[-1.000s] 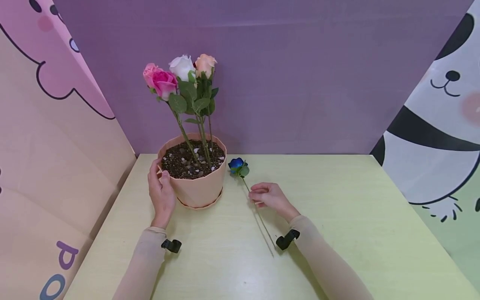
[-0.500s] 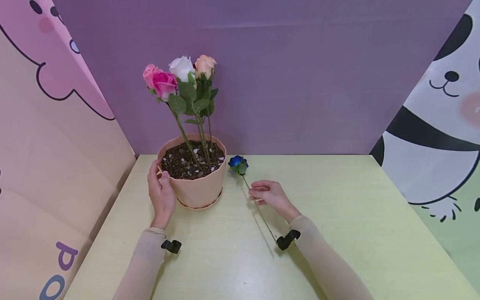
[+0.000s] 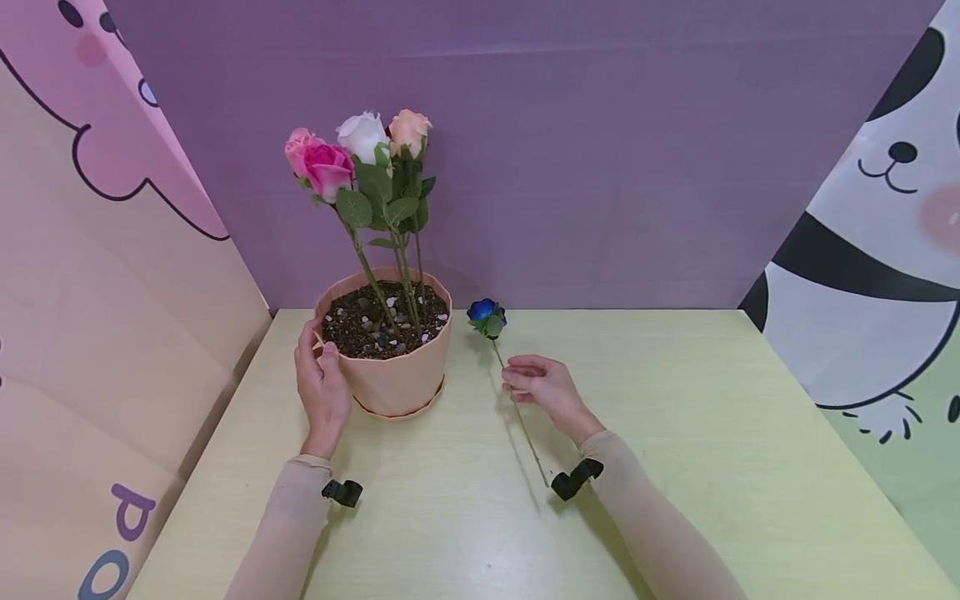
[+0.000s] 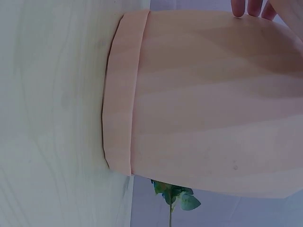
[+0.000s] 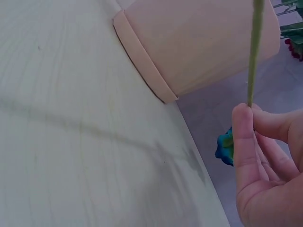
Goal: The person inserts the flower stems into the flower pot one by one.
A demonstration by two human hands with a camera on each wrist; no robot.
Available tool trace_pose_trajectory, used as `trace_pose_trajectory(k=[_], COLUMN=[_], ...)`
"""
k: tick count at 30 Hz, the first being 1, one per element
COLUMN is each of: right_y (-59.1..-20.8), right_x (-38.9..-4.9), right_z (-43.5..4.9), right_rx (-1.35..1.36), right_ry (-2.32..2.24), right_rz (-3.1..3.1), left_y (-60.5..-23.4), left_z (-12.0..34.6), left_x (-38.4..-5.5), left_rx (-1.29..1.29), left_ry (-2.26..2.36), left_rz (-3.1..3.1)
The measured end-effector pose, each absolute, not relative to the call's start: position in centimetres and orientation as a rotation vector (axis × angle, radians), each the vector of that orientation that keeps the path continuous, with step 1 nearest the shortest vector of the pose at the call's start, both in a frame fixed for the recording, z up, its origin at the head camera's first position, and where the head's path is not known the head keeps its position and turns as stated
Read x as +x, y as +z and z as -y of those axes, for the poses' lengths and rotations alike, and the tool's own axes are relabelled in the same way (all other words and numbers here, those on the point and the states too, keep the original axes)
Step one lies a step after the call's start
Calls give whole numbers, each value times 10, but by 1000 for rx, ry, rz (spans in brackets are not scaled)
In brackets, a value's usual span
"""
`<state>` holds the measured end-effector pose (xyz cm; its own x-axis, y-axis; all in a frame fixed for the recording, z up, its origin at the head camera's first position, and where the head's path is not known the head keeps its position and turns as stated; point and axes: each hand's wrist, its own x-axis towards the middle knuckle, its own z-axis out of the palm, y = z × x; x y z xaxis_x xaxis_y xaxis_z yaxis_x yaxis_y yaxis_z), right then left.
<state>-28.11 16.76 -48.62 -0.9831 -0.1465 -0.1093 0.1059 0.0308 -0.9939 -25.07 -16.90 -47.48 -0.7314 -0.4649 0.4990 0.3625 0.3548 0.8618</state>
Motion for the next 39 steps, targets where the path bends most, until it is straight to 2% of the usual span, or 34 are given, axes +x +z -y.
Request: trace_pose_trajectory(k=[17,30,39], right_y=[-474,-451,-426], right_x=[-291,-294,-296], right_z=[-173,-180,-186], right_rx=[81,100,5], right_ry=[-2519,-2607,-2547], right_rz=[-1618,-1511,-1582], left_y=[-473,-471,-474], left_z=[169,169,168], left_x=[-250,-250,-250], left_rx=[93,103,88], left_ry=[-1465,-1469,-1455], left_rz=[1896,1897,1898])
